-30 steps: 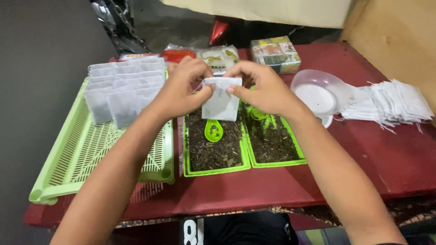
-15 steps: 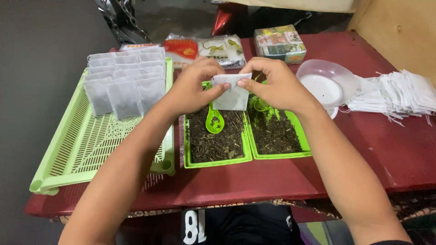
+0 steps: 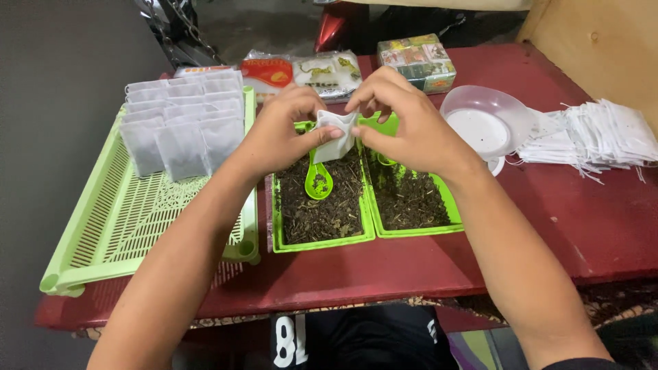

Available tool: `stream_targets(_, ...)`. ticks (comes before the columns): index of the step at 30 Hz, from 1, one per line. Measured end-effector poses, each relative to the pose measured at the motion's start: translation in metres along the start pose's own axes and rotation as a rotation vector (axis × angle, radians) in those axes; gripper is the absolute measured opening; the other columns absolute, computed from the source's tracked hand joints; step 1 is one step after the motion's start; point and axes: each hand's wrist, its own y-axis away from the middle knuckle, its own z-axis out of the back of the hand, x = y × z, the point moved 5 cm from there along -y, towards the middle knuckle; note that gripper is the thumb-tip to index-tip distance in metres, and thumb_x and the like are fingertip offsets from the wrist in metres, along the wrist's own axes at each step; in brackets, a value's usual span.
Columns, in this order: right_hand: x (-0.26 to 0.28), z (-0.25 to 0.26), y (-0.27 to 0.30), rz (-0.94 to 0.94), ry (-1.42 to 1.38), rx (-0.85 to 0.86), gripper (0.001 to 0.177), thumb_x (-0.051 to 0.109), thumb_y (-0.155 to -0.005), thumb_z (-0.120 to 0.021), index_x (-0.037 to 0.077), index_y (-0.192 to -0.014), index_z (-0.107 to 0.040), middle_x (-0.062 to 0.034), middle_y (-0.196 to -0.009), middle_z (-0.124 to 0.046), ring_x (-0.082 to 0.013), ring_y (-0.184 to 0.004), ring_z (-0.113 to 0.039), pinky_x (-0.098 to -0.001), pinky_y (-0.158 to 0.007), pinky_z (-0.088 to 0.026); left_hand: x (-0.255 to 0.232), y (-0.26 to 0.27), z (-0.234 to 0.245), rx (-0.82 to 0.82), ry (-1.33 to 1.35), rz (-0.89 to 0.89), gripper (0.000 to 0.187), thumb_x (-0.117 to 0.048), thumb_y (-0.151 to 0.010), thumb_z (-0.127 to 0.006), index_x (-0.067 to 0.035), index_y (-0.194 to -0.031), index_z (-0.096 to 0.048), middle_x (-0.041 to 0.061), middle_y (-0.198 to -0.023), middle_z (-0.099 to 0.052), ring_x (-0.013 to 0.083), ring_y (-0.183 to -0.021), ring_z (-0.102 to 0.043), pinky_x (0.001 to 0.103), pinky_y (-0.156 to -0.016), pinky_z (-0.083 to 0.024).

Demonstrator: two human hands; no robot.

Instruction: Filling tea bags with loose tea leaves using a spoon and placing them in a tray.

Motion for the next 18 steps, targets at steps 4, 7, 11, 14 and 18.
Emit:
stream_targets(4, -0.001, -0.008, 0.002, 0.105, 0.001, 0.040, 0.012, 0.007, -0.096, -0.072, 0.010, -0.108, -0.070, -0.0084, -0.114, -0.049, -0.0227, -0.114, -0.054, -0.0378, -0.102, -0.042, 0.000, 0.001, -0.001, -0.001, -0.005, -0.011, 0.026, -0.030, -0.087, -0.087, -0.015, -0.085, -0.066, -0.001, -0.091, -0.063, 0.0180, -0.092, -0.054, 0.033, -0.082, -0.042)
stream_targets(7, -0.004, -0.011, 0.001, 0.057, 0.109, 0.055, 0.014, 0.013, -0.096, -0.072, 0.009, -0.109, -0.068, -0.0088, -0.116, -0.046, -0.0242, -0.116, -0.050, -0.0387, -0.102, -0.039, 0.001, -0.001, -0.003, 0.009, -0.025, -0.060, 0.033, -0.035, -0.087, -0.087, -0.014, -0.084, -0.062, -0.001, -0.090, -0.060, 0.0190, -0.094, -0.055, 0.033, -0.084, -0.040)
stream_targets(11, -0.004, -0.011, 0.003, 0.158, 0.257, 0.057, 0.019, 0.016, -0.097, -0.074, 0.001, -0.108, -0.072, -0.0131, -0.115, -0.047, -0.0288, -0.115, -0.049, -0.0412, -0.095, -0.046, -0.005, -0.007, -0.005, 0.033, -0.055, -0.029, 0.029, -0.033, -0.087, -0.086, -0.018, -0.085, -0.062, -0.003, -0.093, -0.062, 0.0186, -0.093, -0.056, 0.036, -0.086, -0.035)
stream_targets(14, -0.001, -0.009, 0.004, 0.167, 0.235, 0.052, 0.015, 0.014, -0.100, -0.069, 0.001, -0.105, -0.073, -0.0132, -0.114, -0.047, -0.0292, -0.115, -0.049, -0.0406, -0.093, -0.046, -0.008, -0.011, -0.005, 0.047, -0.054, -0.071, 0.031, -0.030, -0.089, -0.084, -0.017, -0.085, -0.056, -0.002, -0.091, -0.058, 0.0189, -0.088, -0.053, 0.036, -0.082, -0.034)
stream_targets(18, -0.008, -0.005, 0.002, 0.204, 0.181, -0.050, 0.005, -0.001, -0.091, -0.069, 0.004, -0.090, -0.071, -0.0137, -0.109, -0.055, -0.0345, -0.106, -0.056, -0.0456, -0.094, -0.049, -0.017, -0.021, -0.004, 0.071, 0.061, -0.200, 0.034, -0.013, -0.079, -0.089, -0.005, -0.093, -0.059, 0.014, -0.092, -0.062, 0.0325, -0.092, -0.061, 0.045, -0.085, -0.048)
